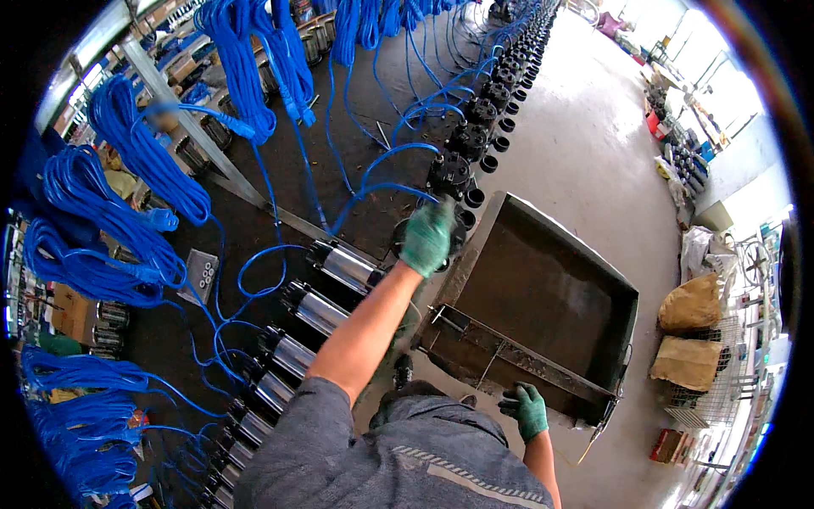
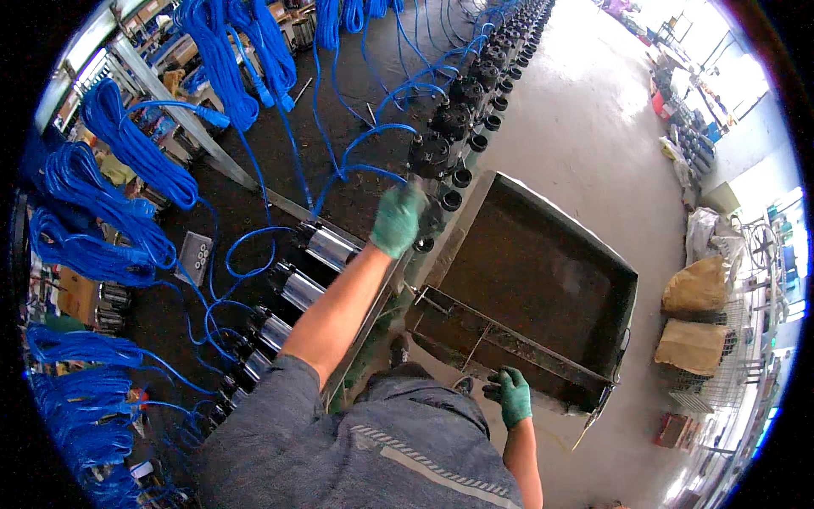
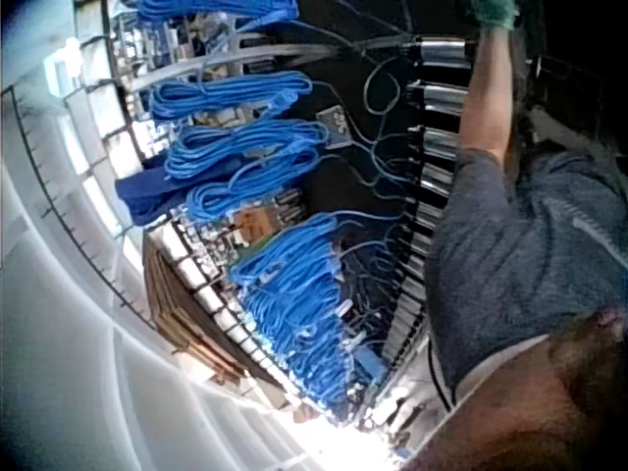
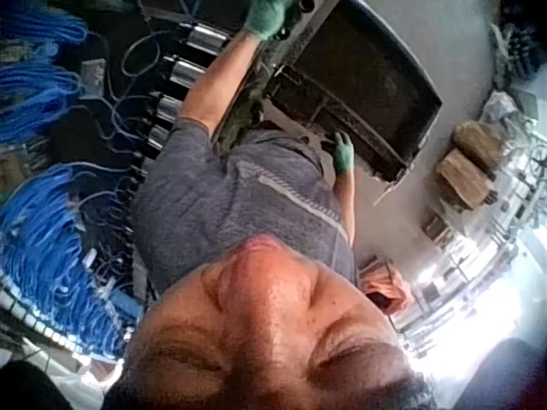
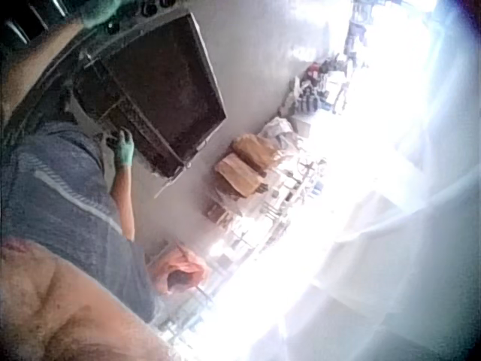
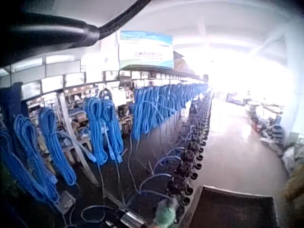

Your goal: The person repeatedly picks up cylindrical pumps from a rack, connects a blue hose, and submerges them in a water-filled tray to test for leaks or operation. After testing, the person removes the hose and places the pump back on the rack.

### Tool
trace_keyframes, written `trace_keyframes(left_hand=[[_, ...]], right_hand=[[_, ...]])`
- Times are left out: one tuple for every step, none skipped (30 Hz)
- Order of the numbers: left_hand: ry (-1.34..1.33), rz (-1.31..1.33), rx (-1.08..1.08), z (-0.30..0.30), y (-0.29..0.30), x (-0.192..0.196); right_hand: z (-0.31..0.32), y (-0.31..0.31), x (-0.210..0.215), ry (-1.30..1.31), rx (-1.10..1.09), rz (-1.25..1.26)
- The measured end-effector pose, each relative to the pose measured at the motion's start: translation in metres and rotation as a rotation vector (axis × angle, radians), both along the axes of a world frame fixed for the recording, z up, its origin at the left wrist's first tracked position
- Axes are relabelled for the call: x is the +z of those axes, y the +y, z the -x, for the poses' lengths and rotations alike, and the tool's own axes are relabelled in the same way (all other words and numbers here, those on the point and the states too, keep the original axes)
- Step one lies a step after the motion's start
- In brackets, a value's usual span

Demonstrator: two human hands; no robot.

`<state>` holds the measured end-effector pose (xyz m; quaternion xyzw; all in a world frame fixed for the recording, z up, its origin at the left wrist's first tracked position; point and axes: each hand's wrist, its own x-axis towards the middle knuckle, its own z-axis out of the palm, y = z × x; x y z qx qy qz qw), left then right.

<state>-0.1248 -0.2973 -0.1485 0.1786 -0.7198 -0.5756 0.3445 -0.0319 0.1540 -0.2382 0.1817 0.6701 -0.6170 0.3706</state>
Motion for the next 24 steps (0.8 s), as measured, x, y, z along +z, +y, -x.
trace_keyframes(left_hand=[[-0.056, 0.156, -0.014, -0.003, 0.017, 0.0], [-0.001, 0.199, -0.054, -0.017, 0.03, 0.022], [0.055, 0.238, -0.094, -0.031, 0.043, 0.049], [0.043, 0.236, -0.146, -0.04, 0.052, 0.058], [0.07, 0.162, -0.178, -0.048, 0.064, 0.069], [0.095, 0.083, -0.226, -0.056, 0.078, 0.078], [0.117, 0.001, -0.277, -0.06, 0.09, 0.088], [0.176, -0.078, -0.29, -0.068, 0.101, 0.097], [0.23, -0.172, -0.313, -0.073, 0.112, 0.101], [0.287, -0.337, -0.365, -0.074, 0.119, 0.099], [0.336, -0.497, -0.405, -0.076, 0.129, 0.095], [0.314, -0.592, -0.404, -0.076, 0.139, 0.089], [0.288, -0.686, -0.401, -0.075, 0.151, 0.082], [0.35, -0.846, -0.496, -0.075, 0.159, 0.066], [0.274, -0.816, -0.421, -0.076, 0.169, 0.052], [0.2, -0.782, -0.346, -0.079, 0.18, 0.039], [0.135, -0.741, -0.263, -0.083, 0.189, 0.026], [0.068, -0.649, -0.282, -0.09, 0.193, 0.004], [-0.052, -0.489, -0.272, -0.1, 0.193, -0.02], [-0.168, -0.328, -0.271, -0.109, 0.193, -0.043], [-0.281, -0.165, -0.267, -0.116, 0.195, -0.063], [-0.417, -0.24, -0.27, -0.122, 0.201, -0.081], [-0.551, -0.313, -0.254, -0.13, 0.202, -0.095], [-0.516, -0.249, -0.248, -0.133, 0.212, -0.104]], right_hand=[[0.0, 0.0, -0.006, 0.021, 0.009, 0.017], [0.004, -0.003, -0.007, 0.047, 0.026, 0.029], [0.009, -0.006, -0.005, 0.073, 0.043, 0.037], [0.015, -0.014, 0.006, 0.136, 0.124, 0.036], [0.019, -0.025, 0.015, 0.145, 0.132, 0.065], [0.022, -0.036, 0.024, 0.152, 0.122, 0.088], [0.028, -0.052, 0.034, 0.192, 0.133, 0.142], [0.028, -0.063, 0.044, 0.217, 0.142, 0.182], [0.028, -0.065, 0.053, 0.164, 0.145, 0.301], [0.028, -0.07, 0.073, 0.101, 0.1, 0.304], [0.028, -0.063, 0.07, 0.128, 0.057, 0.314], [0.029, -0.057, 0.066, 0.159, 0.023, 0.326], [0.025, -0.045, 0.059, 0.191, -0.011, 0.337], [0.022, -0.022, 0.032, 0.397, 0.032, 0.145], [0.023, -0.009, 0.033, 0.474, 0.033, 0.052], [0.025, 0.009, 0.037, 0.457, 0.02, -0.026], [0.03, 0.024, 0.045, 0.444, 0.018, -0.098], [0.037, 0.041, 0.046, 0.579, 0.076, -0.24], [0.043, 0.045, 0.067, 0.472, 0.066, -0.301], [0.048, 0.06, 0.062, 0.543, 0.112, -0.355], [0.053, 0.077, 0.053, 0.613, 0.162, -0.411], [0.055, 0.091, 0.042, 0.656, 0.172, -0.455], [0.061, 0.088, 0.057, 0.619, 0.244, -0.531], [0.063, 0.092, 0.056, 0.65, 0.296, -0.62]])
